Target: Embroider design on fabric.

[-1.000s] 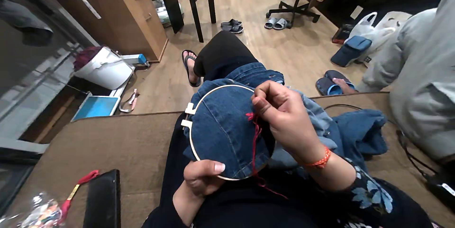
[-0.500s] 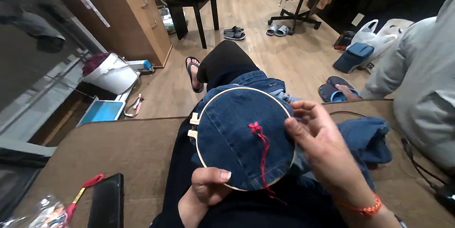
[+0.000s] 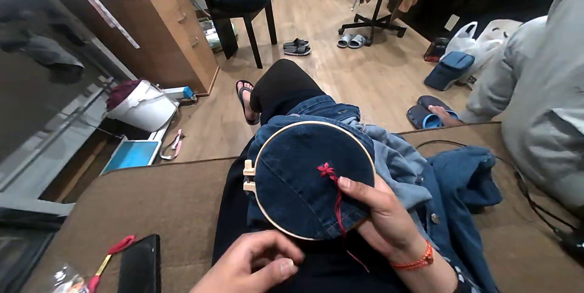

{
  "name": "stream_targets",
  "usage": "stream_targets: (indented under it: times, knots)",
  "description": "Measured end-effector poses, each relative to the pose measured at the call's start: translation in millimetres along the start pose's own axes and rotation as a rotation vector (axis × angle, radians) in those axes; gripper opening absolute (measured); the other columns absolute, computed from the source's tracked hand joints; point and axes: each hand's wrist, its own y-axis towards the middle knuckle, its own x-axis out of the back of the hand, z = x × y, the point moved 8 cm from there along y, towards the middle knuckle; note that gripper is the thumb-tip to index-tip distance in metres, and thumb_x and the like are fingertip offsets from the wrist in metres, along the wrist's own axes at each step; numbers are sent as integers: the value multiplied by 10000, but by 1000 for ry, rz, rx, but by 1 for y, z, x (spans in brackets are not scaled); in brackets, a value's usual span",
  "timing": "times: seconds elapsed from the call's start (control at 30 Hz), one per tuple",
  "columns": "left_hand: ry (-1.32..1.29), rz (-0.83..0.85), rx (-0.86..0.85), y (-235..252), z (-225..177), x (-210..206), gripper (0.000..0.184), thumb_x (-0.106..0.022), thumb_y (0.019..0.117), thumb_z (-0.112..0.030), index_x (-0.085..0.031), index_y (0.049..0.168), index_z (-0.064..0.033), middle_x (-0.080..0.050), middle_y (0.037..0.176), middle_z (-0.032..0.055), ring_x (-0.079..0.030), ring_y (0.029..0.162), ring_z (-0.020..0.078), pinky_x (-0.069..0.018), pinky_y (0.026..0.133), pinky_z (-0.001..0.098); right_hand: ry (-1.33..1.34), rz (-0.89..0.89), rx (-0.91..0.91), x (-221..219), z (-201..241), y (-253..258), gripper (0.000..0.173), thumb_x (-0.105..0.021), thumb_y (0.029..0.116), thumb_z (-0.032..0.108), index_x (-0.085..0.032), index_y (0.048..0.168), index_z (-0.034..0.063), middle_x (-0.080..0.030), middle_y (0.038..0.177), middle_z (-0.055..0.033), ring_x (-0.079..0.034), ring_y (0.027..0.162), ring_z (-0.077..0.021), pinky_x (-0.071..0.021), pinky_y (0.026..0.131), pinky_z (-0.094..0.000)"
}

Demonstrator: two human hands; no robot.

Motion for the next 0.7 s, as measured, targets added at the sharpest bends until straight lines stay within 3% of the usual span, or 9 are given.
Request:
stream_targets:
  times: [0.07, 0.1, 0.13, 0.2, 0.27, 0.33, 0.43, 0.57, 0.7]
  knots:
    - [317, -270, -80, -16, -34, 21, 277, -652, 1004, -329, -735, 949, -70, -734, 865, 5, -691, 749, 54, -596, 679, 258, -28, -3, -3, 3, -2, 1, 452, -743, 847, 36, -587, 1271, 46, -740, 1055, -167, -751, 948, -230, -634, 864, -415]
    - [364, -418, -150, -20, -51, 30, 227, -686, 983, -343, -731, 962, -121, -725, 874, -35, -680, 757, 27, -591, 678, 226, -39, 1, -4, 3, -4, 1, 471, -749, 837, 34, -582, 1277, 48, -742, 1053, -161, -752, 944, -226, -636, 857, -410]
    - [348, -525, -241, -19, -65, 34, 201, -711, 963, -360, -727, 1054, -182, -731, 952, -75, -689, 830, 14, -597, 730, 207, -43, 7, -3, 3, -5, 2, 486, -753, 830, 30, -574, 1282, 46, -742, 1053, -157, -752, 942, -222, -638, 854, -407]
    - [284, -622, -445, 2, -76, 34, 331, -752, 927, -380, -691, 1231, -264, -715, 1111, -107, -693, 978, 40, -601, 844, 219, -32, 29, 4, 1, -6, 3, 493, -764, 821, 23, -571, 1275, 38, -744, 1046, -156, -754, 938, -224, -639, 850, -407]
    - [293, -622, -547, 31, -74, 26, 365, -768, 915, -377, -691, 1250, -255, -703, 1135, -82, -691, 985, 74, -607, 849, 247, -23, 49, 8, 0, -6, 2, 485, -771, 829, 31, -572, 1271, 31, -746, 1048, -156, -756, 940, -223, -639, 855, -406]
    - [333, -607, -612, 53, -70, 15, 264, -766, 925, -318, -724, 1144, -176, -713, 1078, -41, -695, 919, 88, -618, 806, 254, -13, 62, 13, 0, -5, 1, 468, -775, 834, 40, -578, 1259, 21, -745, 1044, -157, -753, 938, -221, -637, 855, -402]
    - [352, -626, -648, 66, -66, 6, 106, -758, 929, -234, -745, 974, -139, -732, 1010, -33, -710, 932, 89, -622, 815, 244, -20, 84, 17, 4, -6, 1, 439, -775, 843, 46, -600, 1245, 25, -744, 1049, -152, -748, 948, -209, -629, 867, -392]
    - [318, -643, -658, 68, -62, 7, 87, -757, 920, -227, -714, 917, -151, -716, 975, -48, -695, 929, 72, -606, 800, 217, -29, 88, 5, 5, -9, 2, 421, -777, 842, 53, -621, 1233, 41, -747, 1044, -148, -749, 947, -200, -628, 867, -380]
    - [452, -627, -817, 69, -67, -1, 140, -679, 987, -292, -638, 916, -179, -666, 929, -88, -643, 962, 36, -548, 874, 199, -30, 98, -3, 4, -11, 2, 431, -772, 844, 57, -605, 1241, 43, -742, 1034, -145, -745, 938, -198, -624, 862, -377]
